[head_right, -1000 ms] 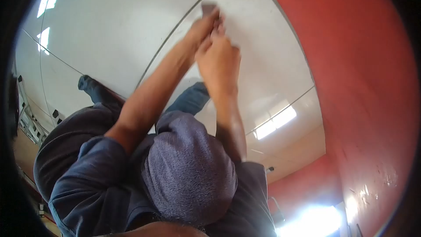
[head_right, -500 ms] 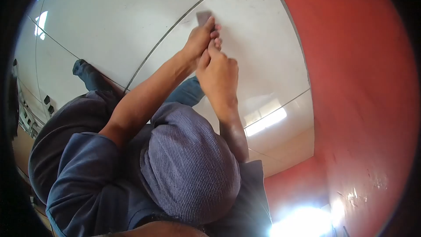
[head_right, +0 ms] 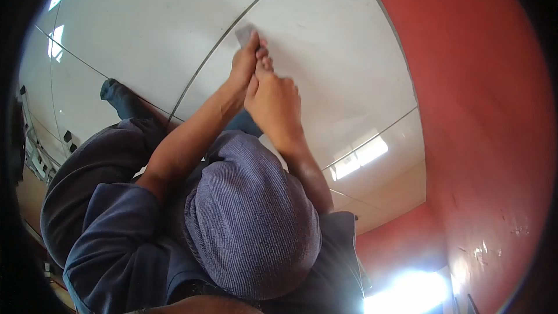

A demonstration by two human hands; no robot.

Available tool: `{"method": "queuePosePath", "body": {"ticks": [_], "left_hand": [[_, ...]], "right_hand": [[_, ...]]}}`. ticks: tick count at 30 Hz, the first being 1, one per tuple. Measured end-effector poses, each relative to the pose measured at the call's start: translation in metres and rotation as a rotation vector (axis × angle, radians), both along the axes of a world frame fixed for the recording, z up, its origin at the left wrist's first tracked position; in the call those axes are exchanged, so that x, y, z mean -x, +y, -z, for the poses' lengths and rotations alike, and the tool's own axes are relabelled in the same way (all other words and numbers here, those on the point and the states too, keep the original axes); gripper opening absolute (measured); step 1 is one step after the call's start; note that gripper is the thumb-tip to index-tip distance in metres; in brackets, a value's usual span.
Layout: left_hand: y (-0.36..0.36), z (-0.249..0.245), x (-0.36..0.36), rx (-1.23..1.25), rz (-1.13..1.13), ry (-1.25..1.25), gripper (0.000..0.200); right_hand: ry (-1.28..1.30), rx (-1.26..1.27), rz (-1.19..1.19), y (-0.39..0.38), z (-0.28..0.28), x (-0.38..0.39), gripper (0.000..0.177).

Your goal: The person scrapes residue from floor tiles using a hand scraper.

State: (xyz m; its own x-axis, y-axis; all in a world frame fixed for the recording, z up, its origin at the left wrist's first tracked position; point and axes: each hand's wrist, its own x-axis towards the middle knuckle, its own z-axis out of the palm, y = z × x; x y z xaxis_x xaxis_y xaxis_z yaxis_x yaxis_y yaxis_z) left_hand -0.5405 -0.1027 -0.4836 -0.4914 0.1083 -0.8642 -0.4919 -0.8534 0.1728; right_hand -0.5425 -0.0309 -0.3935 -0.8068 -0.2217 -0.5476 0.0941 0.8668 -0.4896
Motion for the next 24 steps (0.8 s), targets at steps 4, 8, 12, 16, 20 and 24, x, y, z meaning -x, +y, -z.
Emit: {"method": "queuePosePath", "body": {"ticks": [4, 8, 12, 16, 20, 24], "left_hand": [[-0.024, 0.009, 0.033, 0.172, 0.103, 0.204, 0.038], [-0.118, 0.019, 0.019, 1.288, 0.415, 0.463, 0.049], [-0.143, 0.057, -0.009, 2.417, 0.944, -0.120, 0.072], [-0.056, 0.047, -0.007, 1.973, 1.192, 0.098, 0.081], [0.060, 0.048, 0.028, 1.825, 1.168, 0.720, 0.075], [0.082, 0.063, 0.040, 1.302, 1.016, 1.520, 0.073]], "right_hand": [[0.185, 0.202, 0.034, 0.006, 0.026, 0.023, 0.035], [-0.040, 0.444, 0.383, 0.046, -0.008, 0.030, 0.031], [0.015, 0.428, 0.704, 0.093, -0.028, 0.033, 0.031], [0.096, 0.523, 0.771, 0.092, -0.033, 0.041, 0.033], [0.142, 0.629, 0.760, 0.078, -0.036, 0.043, 0.035], [0.188, 0.701, 0.810, 0.095, -0.047, 0.033, 0.037]]}}
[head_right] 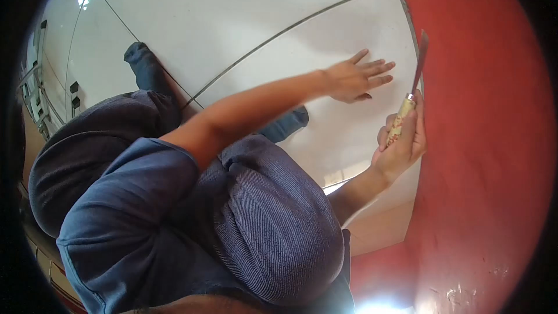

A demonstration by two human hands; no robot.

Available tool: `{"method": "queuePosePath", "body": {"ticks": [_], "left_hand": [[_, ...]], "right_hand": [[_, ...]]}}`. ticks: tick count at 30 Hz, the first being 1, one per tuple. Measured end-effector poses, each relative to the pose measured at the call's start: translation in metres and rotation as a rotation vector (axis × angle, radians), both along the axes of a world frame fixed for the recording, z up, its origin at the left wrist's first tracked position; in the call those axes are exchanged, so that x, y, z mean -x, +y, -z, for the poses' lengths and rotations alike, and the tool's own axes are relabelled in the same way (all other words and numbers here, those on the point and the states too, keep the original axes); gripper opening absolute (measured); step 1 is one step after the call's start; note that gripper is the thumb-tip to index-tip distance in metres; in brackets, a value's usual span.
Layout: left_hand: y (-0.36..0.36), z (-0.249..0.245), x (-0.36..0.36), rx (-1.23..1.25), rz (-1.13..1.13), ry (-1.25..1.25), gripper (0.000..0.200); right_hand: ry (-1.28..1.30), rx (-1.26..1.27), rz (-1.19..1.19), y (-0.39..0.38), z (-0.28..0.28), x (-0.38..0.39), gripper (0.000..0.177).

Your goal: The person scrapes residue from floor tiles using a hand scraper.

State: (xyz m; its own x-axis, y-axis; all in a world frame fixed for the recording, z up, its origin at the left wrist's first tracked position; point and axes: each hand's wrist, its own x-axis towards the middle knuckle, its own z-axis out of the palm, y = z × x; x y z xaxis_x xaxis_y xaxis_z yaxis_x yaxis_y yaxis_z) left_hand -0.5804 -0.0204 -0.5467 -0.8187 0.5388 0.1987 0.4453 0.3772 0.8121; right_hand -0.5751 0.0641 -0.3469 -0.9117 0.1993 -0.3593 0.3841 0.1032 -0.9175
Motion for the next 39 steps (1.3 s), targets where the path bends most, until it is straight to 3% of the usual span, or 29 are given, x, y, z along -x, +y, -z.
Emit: {"method": "queuePosePath", "body": {"ticks": [2, 3, 6, 8, 12, 13, 15, 17, 18, 19, 20, 23, 24, 25, 26, 27, 29, 31, 34, 35, 37, 39], "left_hand": [[-0.071, -0.042, 0.001, 0.265, -0.240, 0.212, 0.066], [-0.109, -0.035, 0.001, 0.302, -0.420, 0.094, 0.058], [-0.259, -0.027, -0.012, 0.708, -1.241, -0.264, 0.071], [-0.299, -0.037, -0.010, 0.831, -1.456, -0.594, 0.076], [-0.220, -0.018, 0.023, 0.962, -1.313, -0.059, 0.066], [-0.196, -0.025, 0.033, 0.775, -1.164, -0.002, 0.078], [-0.134, -0.038, 0.053, 0.736, -0.903, -0.018, 0.070], [-0.081, -0.027, 0.054, 0.539, -0.525, 0.061, 0.068], [-0.068, -0.036, 0.049, 0.623, -0.266, 0.130, 0.067], [-0.060, -0.024, 0.052, 0.526, 0.057, 0.153, 0.067], [-0.049, 0.013, 0.049, 0.230, 0.228, 0.190, 0.068], [-0.142, -0.026, 0.038, 0.192, -0.252, 0.263, 0.063], [-0.186, -0.018, 0.037, 0.291, -0.606, 0.096, 0.061], [-0.237, -0.001, 0.026, 0.124, -0.992, -0.013, 0.063], [-0.300, -0.020, 0.014, 0.157, -1.181, -0.374, 0.069], [-0.360, 0.020, -0.004, 0.651, -1.478, -0.008, 0.071], [-0.375, -0.009, -0.023, 0.666, -1.793, -0.278, 0.078], [-0.324, 0.008, -0.020, 0.863, -1.591, -0.193, 0.077], [-0.204, -0.019, 0.000, 0.761, -1.086, -0.118, 0.073], [-0.161, -0.032, 0.007, 0.868, -0.862, -0.146, 0.070], [-0.095, -0.027, 0.002, 0.533, -0.540, -0.015, 0.068], [-0.070, -0.025, -0.006, 0.438, -0.116, 0.101, 0.070]], "right_hand": [[0.032, -0.004, 0.035, 0.008, -0.007, -0.006, 0.038], [0.036, -0.017, 0.031, 0.011, -0.008, -0.007, 0.038], [0.030, -0.029, 0.035, 0.013, -0.007, -0.013, 0.037], [0.032, 0.014, 0.015, 0.004, -0.001, -0.011, 0.036], [0.071, 0.003, -0.034, -0.010, -0.020, -0.006, 0.037], [0.092, 0.012, -0.036, -0.015, -0.023, -0.005, 0.037], [0.126, 0.037, -0.036, -0.020, -0.023, -0.002, 0.038], [0.136, 0.064, -0.015, -0.015, -0.019, -0.003, 0.038], [0.133, 0.009, 0.028, -0.023, -0.025, 0.000, 0.039], [0.126, 0.004, 0.031, -0.020, -0.024, -0.003, 0.040], [0.113, 0.002, 0.033, -0.012, -0.022, -0.004, 0.040], [0.071, -0.027, 0.047, -0.008, -0.020, -0.008, 0.041], [0.074, -0.040, 0.062, -0.009, -0.022, -0.008, 0.041], [0.059, -0.035, 0.056, -0.011, -0.024, -0.009, 0.041], [0.040, -0.037, 0.050, -0.012, -0.026, -0.009, 0.041], [0.028, -0.041, 0.040, -0.013, -0.028, -0.008, 0.041], [0.038, -0.023, 0.043, -0.014, -0.029, -0.007, 0.041], [0.052, -0.001, 0.044, -0.016, -0.028, -0.010, 0.041], [0.087, 0.036, 0.008, -0.022, -0.031, -0.007, 0.040], [0.110, 0.028, 0.005, -0.023, -0.032, -0.009, 0.040], [0.158, 0.016, -0.010, -0.027, -0.033, -0.009, 0.038], [0.197, -0.005, -0.021, -0.033, -0.037, -0.003, 0.038]]}}
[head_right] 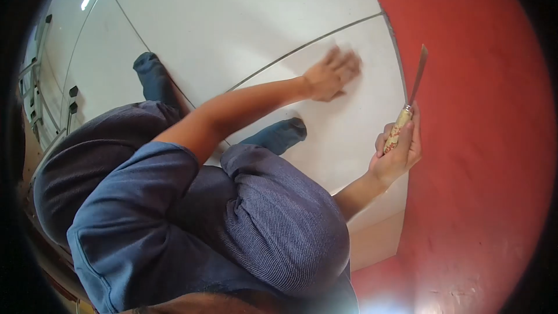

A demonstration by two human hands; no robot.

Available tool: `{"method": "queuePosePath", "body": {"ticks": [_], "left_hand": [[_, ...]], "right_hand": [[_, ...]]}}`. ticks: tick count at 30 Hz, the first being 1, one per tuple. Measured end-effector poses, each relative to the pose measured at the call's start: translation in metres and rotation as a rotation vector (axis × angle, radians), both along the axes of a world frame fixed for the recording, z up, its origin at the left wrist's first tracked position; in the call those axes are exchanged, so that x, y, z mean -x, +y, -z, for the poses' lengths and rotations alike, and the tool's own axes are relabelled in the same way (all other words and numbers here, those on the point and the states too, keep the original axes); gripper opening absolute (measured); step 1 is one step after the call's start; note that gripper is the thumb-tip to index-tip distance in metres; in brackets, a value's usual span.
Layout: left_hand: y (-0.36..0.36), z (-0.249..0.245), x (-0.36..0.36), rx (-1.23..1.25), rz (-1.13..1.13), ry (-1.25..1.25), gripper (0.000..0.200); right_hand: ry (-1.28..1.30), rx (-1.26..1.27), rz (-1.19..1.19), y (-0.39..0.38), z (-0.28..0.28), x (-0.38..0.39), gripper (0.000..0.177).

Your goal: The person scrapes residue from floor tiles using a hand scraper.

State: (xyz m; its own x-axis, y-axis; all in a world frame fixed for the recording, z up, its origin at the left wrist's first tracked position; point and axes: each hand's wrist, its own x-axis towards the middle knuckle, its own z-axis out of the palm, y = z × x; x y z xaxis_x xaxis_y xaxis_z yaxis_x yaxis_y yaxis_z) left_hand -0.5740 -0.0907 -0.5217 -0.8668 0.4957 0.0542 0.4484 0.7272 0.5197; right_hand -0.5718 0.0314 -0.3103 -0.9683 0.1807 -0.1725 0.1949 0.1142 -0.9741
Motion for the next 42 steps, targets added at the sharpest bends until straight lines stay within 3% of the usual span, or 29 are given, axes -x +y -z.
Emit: {"method": "queuePosePath", "body": {"ticks": [2, 4, 6, 8, 10, 14, 16, 20, 23, 24, 27, 28, 30, 32, 34, 36, 39, 40, 42], "left_hand": [[-0.003, 0.022, -0.001, -0.069, 0.315, 0.025, 0.071], [-0.050, 0.035, 0.000, -0.154, 0.489, 0.088, 0.070], [-0.113, 0.030, 0.000, -0.042, 0.687, 0.144, 0.068], [-0.167, 0.026, -0.011, 0.135, 1.080, 0.035, 0.066], [-0.193, 0.032, -0.018, 0.062, 1.337, -0.283, 0.070], [-0.157, 0.049, 0.023, 0.080, 1.442, -0.086, 0.067], [-0.121, 0.044, 0.052, 0.232, 1.297, -0.015, 0.061], [-0.065, 0.059, 0.075, 0.270, 0.792, 0.133, 0.065], [-0.058, 0.053, 0.057, 0.263, 0.762, 0.109, 0.072], [-0.068, 0.053, 0.044, 0.152, 0.894, 0.101, 0.077], [-0.112, 0.035, -0.005, 0.238, 1.487, -0.087, 0.079], [-0.127, 0.034, -0.011, 0.201, 1.590, -0.053, 0.067], [-0.136, 0.058, -0.013, -0.060, 1.546, -0.119, 0.059], [-0.100, 0.068, 0.009, 0.059, 1.302, 0.043, 0.058], [-0.060, 0.046, 0.045, 0.306, 0.952, 0.104, 0.061], [-0.029, 0.048, 0.061, 0.406, 0.440, 0.167, 0.064], [-0.016, 0.039, 0.038, 0.243, 0.650, 0.225, 0.064], [-0.023, 0.043, 0.028, 0.204, 0.931, 0.254, 0.063], [-0.046, 0.052, 0.006, 0.044, 1.357, -0.006, 0.063]], "right_hand": [[0.011, 0.005, 0.002, 0.015, 0.005, -0.006, 0.038], [0.018, -0.025, 0.065, 0.019, 0.013, -0.009, 0.038], [0.012, -0.040, 0.125, 0.026, 0.021, -0.010, 0.039], [-0.034, -0.063, 0.154, 0.030, 0.024, -0.014, 0.039], [-0.052, -0.078, 0.164, 0.034, 0.025, -0.017, 0.038], [-0.062, -0.046, 0.302, 0.043, 0.041, -0.030, 0.038], [-0.116, -0.050, 0.369, 0.047, 0.046, -0.034, 0.038], [-0.138, -0.109, 0.451, 0.042, 0.048, -0.039, 0.035], [-0.147, -0.122, 0.403, 0.043, 0.049, -0.042, 0.037], [-0.160, -0.134, 0.383, 0.044, 0.049, -0.042, 0.039], [-0.152, -0.154, 0.395, 0.044, 0.053, -0.043, 0.037], [-0.137, -0.155, 0.389, 0.045, 0.054, -0.040, 0.037], [-0.110, -0.137, 0.375, 0.049, 0.059, -0.040, 0.037], [-0.098, -0.109, 0.364, 0.049, 0.062, -0.044, 0.035], [-0.077, -0.076, 0.353, 0.047, 0.059, -0.042, 0.032], [-0.044, -0.092, 0.360, 0.038, 0.048, -0.039, 0.032], [-0.020, -0.131, 0.375, 0.039, 0.040, -0.045, 0.032], [-0.010, -0.141, 0.383, 0.040, 0.037, -0.046, 0.032], [-0.065, -0.161, 0.379, 0.047, 0.030, -0.060, 0.034]]}}
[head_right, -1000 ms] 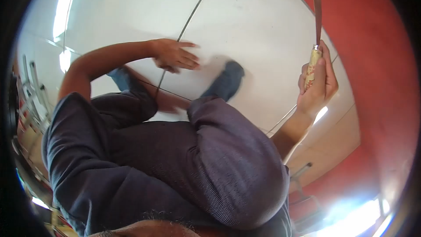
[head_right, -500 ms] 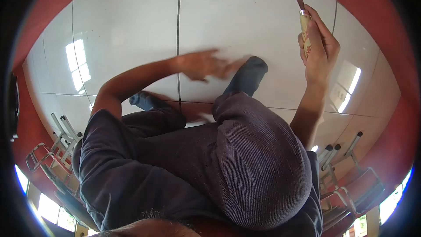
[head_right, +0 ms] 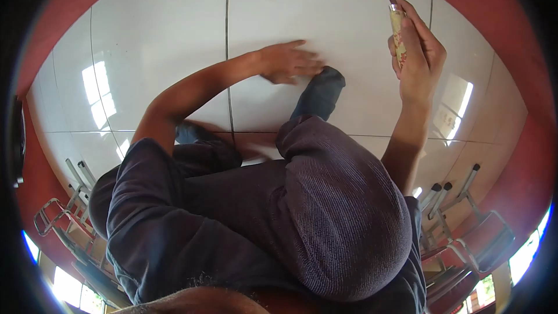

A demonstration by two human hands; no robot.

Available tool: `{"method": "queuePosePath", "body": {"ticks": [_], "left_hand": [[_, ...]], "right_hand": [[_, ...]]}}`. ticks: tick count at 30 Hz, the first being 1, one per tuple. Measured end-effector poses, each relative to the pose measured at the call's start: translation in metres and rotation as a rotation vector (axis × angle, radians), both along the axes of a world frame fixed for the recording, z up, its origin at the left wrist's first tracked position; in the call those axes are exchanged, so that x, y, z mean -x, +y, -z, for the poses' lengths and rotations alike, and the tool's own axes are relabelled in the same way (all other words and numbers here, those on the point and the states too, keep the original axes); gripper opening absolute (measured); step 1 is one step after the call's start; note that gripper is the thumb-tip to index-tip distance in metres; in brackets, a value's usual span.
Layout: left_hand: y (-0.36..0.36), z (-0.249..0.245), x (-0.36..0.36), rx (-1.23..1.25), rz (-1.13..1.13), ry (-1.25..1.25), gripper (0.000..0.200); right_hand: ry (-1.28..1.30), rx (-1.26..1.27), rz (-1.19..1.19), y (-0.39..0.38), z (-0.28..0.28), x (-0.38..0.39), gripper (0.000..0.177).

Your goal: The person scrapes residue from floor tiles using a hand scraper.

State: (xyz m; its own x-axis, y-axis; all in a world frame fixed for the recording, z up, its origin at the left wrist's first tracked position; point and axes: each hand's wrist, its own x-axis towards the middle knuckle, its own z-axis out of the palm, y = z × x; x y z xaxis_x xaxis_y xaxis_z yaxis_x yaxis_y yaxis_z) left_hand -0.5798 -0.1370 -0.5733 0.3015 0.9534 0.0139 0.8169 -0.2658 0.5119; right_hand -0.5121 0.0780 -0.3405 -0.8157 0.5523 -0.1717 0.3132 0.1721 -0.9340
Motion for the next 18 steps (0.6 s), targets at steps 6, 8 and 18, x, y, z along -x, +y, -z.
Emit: {"method": "queuePosePath", "body": {"ticks": [6, 8, 18], "left_hand": [[0.025, -0.002, 0.040, -0.007, -0.985, 0.230, 0.060], [0.022, -0.008, 0.049, -0.142, -1.045, 0.057, 0.060], [-0.195, -0.008, 0.138, 0.085, -2.355, 0.181, 0.083]], "right_hand": [[-0.049, 0.022, 0.133, 0.002, -0.003, -0.040, 0.034], [-0.023, 0.048, 0.154, 0.002, -0.004, -0.036, 0.033], [0.032, 0.152, -0.019, -0.012, 0.011, 0.021, 0.031]]}}
